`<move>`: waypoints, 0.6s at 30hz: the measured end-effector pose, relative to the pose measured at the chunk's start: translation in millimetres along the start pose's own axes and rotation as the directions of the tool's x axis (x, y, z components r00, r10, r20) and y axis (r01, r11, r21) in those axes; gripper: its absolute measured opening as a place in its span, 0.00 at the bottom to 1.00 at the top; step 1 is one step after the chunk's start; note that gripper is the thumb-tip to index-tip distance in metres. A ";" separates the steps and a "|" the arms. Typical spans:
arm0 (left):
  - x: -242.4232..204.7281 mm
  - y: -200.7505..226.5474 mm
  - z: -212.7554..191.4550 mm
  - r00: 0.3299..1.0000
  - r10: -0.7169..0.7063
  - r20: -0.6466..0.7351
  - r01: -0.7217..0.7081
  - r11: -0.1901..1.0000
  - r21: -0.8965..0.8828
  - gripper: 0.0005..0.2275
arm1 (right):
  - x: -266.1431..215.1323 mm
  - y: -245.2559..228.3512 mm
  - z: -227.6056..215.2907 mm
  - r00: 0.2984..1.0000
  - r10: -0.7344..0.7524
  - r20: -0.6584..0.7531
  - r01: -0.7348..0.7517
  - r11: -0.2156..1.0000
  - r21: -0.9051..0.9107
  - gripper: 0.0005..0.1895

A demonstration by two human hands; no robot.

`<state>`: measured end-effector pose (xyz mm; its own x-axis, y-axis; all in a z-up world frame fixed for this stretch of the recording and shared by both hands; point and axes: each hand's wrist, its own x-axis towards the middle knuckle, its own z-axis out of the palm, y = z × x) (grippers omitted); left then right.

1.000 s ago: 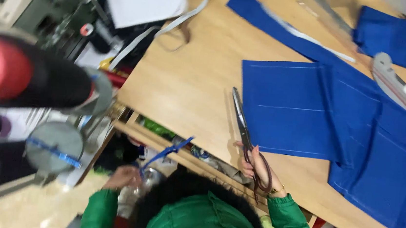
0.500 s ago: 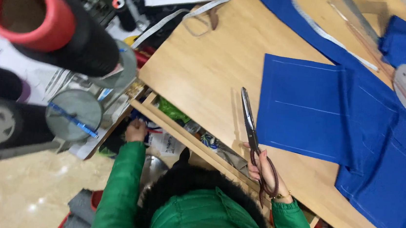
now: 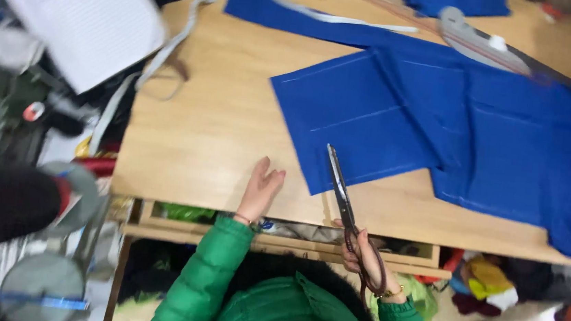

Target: The person uses shears to cut a large piece of blue fabric laid out on a wooden table, following white chalk lines. After cutting, the person folds the cut fabric piece and places it on the table.

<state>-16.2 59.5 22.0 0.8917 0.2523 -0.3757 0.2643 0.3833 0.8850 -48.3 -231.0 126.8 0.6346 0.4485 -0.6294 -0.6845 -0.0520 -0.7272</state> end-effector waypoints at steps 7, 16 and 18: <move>92.9 3.9 75.2 0.993 -0.110 -0.043 0.106 0.991 -0.079 0.32 | -35.4 10.7 -25.9 0.982 -0.102 -0.159 0.133 0.970 0.202 0.44; 124.3 42.5 19.1 0.976 0.119 -0.181 0.014 0.799 0.601 0.20 | -36.5 -18.3 -106.5 0.978 -0.119 -0.171 0.149 0.973 0.174 0.46; 136.0 27.7 -68.8 0.950 -0.016 -0.311 0.176 0.852 0.493 0.25 | -35.7 -40.1 -125.2 0.983 -0.115 -0.145 0.136 0.980 0.145 0.45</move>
<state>87.1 165.6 -23.5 0.7286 0.5102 -0.4570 0.5632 -0.0665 0.8237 1.5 -356.6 144.1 0.7545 0.3170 -0.5746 -0.6364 0.1397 -0.7586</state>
